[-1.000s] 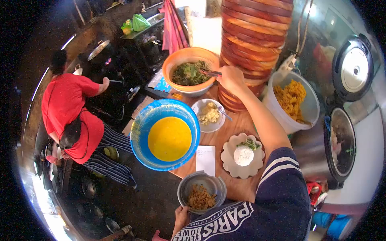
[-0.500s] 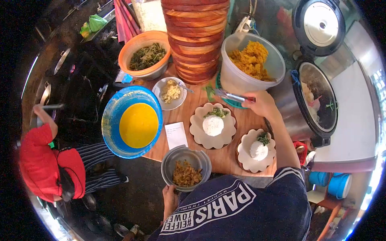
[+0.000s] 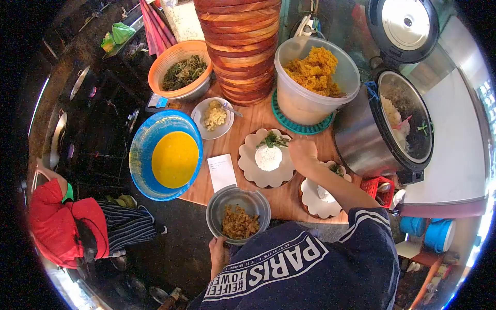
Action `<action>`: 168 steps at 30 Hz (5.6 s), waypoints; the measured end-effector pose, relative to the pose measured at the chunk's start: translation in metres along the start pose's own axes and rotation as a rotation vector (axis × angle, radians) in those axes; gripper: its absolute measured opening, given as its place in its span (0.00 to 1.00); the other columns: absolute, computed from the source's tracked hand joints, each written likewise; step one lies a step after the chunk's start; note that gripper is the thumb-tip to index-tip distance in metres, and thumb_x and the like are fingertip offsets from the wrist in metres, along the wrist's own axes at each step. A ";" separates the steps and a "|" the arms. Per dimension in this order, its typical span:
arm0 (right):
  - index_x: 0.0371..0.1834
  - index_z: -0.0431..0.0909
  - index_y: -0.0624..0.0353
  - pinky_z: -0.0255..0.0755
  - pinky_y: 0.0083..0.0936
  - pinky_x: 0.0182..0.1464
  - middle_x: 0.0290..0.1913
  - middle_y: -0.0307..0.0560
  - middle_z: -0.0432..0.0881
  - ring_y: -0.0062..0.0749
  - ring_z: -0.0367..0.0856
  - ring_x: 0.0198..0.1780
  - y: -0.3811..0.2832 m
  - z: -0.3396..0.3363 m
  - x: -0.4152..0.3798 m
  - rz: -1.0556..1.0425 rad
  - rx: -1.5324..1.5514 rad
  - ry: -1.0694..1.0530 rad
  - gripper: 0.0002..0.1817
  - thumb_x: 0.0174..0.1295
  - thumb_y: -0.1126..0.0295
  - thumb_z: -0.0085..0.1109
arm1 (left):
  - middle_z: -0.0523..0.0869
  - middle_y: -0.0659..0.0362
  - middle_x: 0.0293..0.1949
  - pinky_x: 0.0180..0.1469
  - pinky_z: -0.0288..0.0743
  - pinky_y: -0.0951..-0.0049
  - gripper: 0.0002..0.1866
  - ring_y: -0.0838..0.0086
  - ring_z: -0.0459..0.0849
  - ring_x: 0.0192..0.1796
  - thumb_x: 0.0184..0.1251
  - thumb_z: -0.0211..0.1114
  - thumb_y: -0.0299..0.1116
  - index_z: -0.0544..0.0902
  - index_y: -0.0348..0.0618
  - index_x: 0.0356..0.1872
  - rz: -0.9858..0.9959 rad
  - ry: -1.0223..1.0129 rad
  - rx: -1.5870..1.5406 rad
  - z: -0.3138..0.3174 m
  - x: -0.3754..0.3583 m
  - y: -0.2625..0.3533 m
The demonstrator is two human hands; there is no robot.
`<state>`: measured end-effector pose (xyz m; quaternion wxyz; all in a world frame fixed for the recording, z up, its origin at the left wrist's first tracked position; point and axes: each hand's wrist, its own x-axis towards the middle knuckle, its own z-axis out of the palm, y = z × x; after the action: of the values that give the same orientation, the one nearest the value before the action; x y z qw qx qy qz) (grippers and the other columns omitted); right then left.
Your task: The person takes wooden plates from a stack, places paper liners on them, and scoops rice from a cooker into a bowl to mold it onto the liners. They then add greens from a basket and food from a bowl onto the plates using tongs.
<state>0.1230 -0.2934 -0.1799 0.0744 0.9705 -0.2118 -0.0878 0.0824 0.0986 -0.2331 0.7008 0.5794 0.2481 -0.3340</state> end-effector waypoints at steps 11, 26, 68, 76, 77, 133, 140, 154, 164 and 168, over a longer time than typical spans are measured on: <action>0.35 0.81 0.57 0.76 0.38 0.43 0.40 0.50 0.79 0.43 0.80 0.43 0.037 -0.051 -0.022 0.036 0.265 0.001 0.10 0.50 0.69 0.60 | 0.80 0.57 0.35 0.38 0.74 0.75 0.09 0.74 0.79 0.33 0.58 0.53 0.22 0.75 0.30 0.40 0.030 -0.086 -0.073 0.018 0.011 0.006; 0.44 0.81 0.46 0.75 0.42 0.42 0.35 0.48 0.83 0.45 0.82 0.39 0.041 0.019 -0.019 0.126 0.492 0.018 0.16 0.50 0.61 0.61 | 0.77 0.61 0.35 0.41 0.69 0.71 0.06 0.75 0.76 0.36 0.60 0.53 0.26 0.73 0.39 0.37 0.098 -0.169 0.021 0.054 0.043 0.037; 0.46 0.82 0.53 0.70 0.21 0.31 0.26 0.41 0.82 0.22 0.76 0.25 0.023 0.024 -0.118 0.027 1.277 -0.058 0.19 0.49 0.65 0.69 | 0.77 0.64 0.31 0.29 0.66 0.83 0.08 0.85 0.71 0.26 0.60 0.54 0.23 0.75 0.37 0.40 0.359 -0.188 -0.074 0.126 0.063 0.052; 0.48 0.82 0.55 0.62 0.11 0.25 0.24 0.31 0.78 0.10 0.68 0.22 0.038 -0.004 -0.120 0.284 1.497 -0.393 0.20 0.51 0.64 0.69 | 0.77 0.61 0.34 0.39 0.74 0.77 0.07 0.79 0.77 0.34 0.59 0.54 0.26 0.74 0.37 0.39 0.345 -0.138 -0.102 0.116 0.067 0.048; 0.48 0.82 0.55 0.63 0.12 0.25 0.24 0.32 0.78 0.11 0.68 0.23 0.042 -0.001 -0.117 0.268 1.487 -0.303 0.20 0.50 0.65 0.69 | 0.75 0.62 0.33 0.40 0.75 0.73 0.05 0.77 0.76 0.35 0.59 0.55 0.26 0.73 0.39 0.36 0.344 -0.114 -0.123 0.114 0.068 0.048; 0.50 0.78 0.50 0.73 0.35 0.36 0.32 0.44 0.79 0.40 0.81 0.35 -0.019 -0.012 -0.142 -0.032 0.998 0.073 0.21 0.50 0.61 0.64 | 0.78 0.63 0.31 0.30 0.67 0.81 0.04 0.84 0.73 0.28 0.58 0.55 0.25 0.75 0.40 0.34 0.354 -0.220 -0.007 0.130 0.066 0.036; 0.50 0.78 0.50 0.73 0.36 0.35 0.31 0.44 0.78 0.40 0.80 0.33 -0.005 -0.021 -0.159 0.027 0.913 0.108 0.22 0.50 0.61 0.65 | 0.79 0.62 0.38 0.38 0.67 0.83 0.10 0.82 0.74 0.36 0.59 0.54 0.21 0.76 0.35 0.41 0.313 -0.278 -0.099 0.145 0.056 0.032; 0.45 0.81 0.48 0.72 0.36 0.32 0.28 0.44 0.79 0.44 0.79 0.29 0.010 -0.005 -0.180 0.173 0.873 0.187 0.15 0.52 0.63 0.62 | 0.78 0.63 0.37 0.35 0.69 0.80 0.10 0.83 0.74 0.34 0.60 0.55 0.24 0.76 0.38 0.42 0.360 -0.324 0.072 0.157 0.049 0.017; 0.48 0.81 0.54 0.72 0.23 0.33 0.30 0.44 0.84 0.23 0.79 0.28 0.057 0.027 -0.229 0.378 1.375 0.004 0.18 0.53 0.66 0.65 | 0.76 0.64 0.32 0.32 0.65 0.80 0.04 0.82 0.71 0.30 0.58 0.55 0.24 0.75 0.40 0.35 0.272 -0.348 0.049 0.175 0.042 -0.001; 0.48 0.81 0.56 0.72 0.22 0.35 0.31 0.43 0.84 0.20 0.78 0.30 0.086 0.031 -0.264 0.552 1.341 0.090 0.19 0.52 0.65 0.67 | 0.73 0.65 0.29 0.31 0.67 0.78 0.02 0.81 0.71 0.30 0.58 0.55 0.23 0.72 0.41 0.30 0.257 -0.314 -0.009 0.183 0.038 -0.006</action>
<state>-0.1538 -0.2619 -0.1576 -0.5085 0.7213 -0.4539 0.1232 0.0957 -0.0880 -0.2270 0.7703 0.5440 0.0611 -0.3271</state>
